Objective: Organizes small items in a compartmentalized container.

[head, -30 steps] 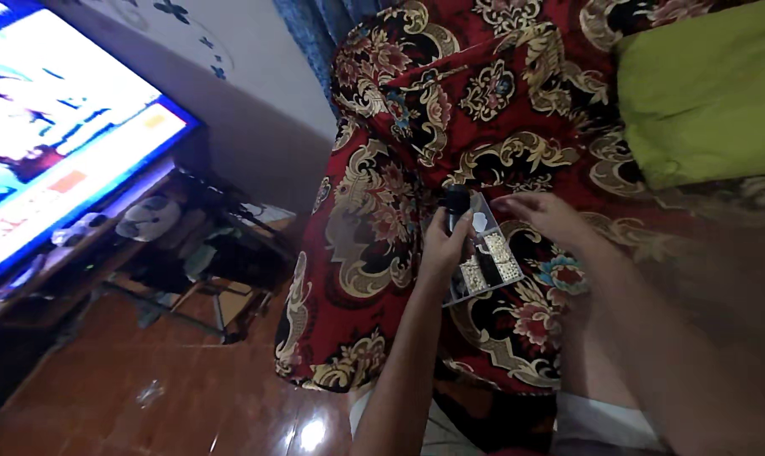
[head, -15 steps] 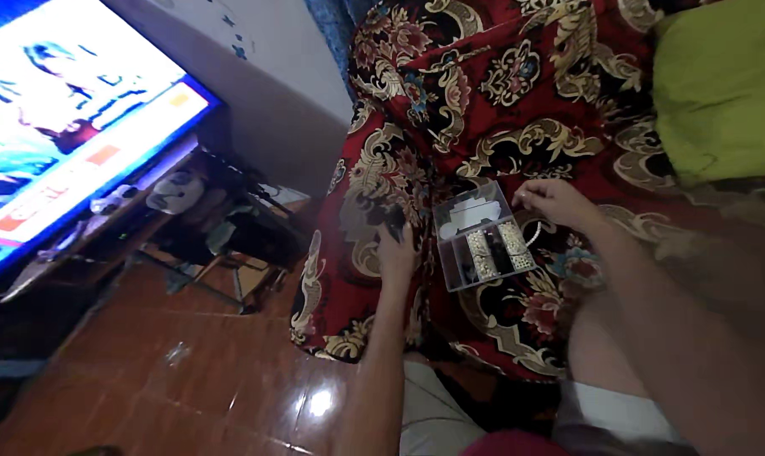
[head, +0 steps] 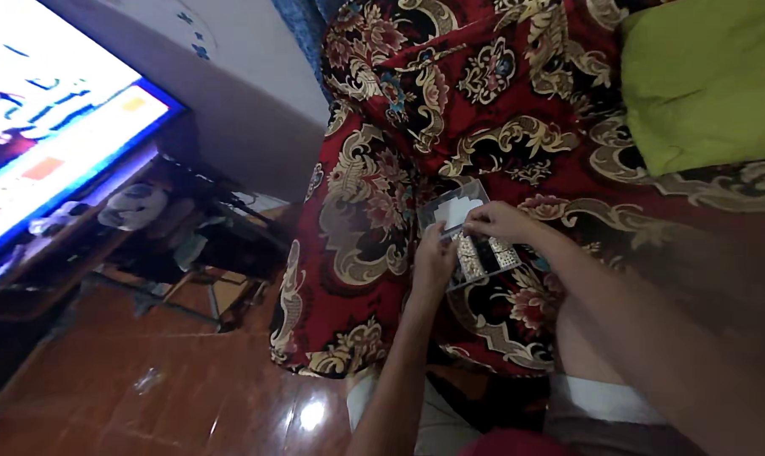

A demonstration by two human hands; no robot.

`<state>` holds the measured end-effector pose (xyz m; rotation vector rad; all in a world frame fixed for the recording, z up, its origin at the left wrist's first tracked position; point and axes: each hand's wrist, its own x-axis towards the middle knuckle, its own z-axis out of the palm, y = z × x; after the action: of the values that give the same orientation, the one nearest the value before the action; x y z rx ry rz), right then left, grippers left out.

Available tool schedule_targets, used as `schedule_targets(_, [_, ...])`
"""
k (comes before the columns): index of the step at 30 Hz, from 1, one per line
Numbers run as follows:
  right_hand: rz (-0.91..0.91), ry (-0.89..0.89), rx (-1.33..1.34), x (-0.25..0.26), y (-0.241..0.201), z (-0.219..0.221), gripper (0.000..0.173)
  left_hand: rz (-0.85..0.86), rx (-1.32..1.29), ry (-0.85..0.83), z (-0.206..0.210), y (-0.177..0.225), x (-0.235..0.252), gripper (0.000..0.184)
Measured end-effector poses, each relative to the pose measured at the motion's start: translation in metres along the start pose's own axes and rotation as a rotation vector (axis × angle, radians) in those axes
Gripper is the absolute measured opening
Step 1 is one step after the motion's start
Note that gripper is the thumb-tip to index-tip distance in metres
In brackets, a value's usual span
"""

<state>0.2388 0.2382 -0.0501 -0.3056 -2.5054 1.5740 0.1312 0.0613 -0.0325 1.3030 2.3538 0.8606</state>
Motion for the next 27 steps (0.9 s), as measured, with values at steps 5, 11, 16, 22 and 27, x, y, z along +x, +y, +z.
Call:
schedule_targets(5, [-0.002, 0.041, 0.005, -0.001, 0.0, -0.004, 0.021, -0.016, 0.034, -0.185, -0.012, 0.021, 0.029, 0.028])
schedule_targets(11, [0.05, 0.07, 0.183, 0.004, 0.021, -0.017, 0.02, -0.122, -0.109, 0.183, -0.056, -0.011, 0.031, 0.032])
schedule_targets(16, [0.111, 0.105, 0.374, 0.002, 0.018, -0.016, 0.021, -0.235, -0.304, 0.387, -0.077, -0.031, 0.018, 0.032])
schedule_targets(22, [0.144, 0.17, 0.493, 0.002, 0.023, -0.018, 0.02, -0.293, -0.388, 0.597, -0.095, -0.068, 0.003, 0.034])
schedule_targets(27, [0.166, 0.208, 0.478, 0.004, 0.028, -0.019, 0.016, -0.288, -0.223, 0.71, -0.101, -0.092, -0.007, 0.032])
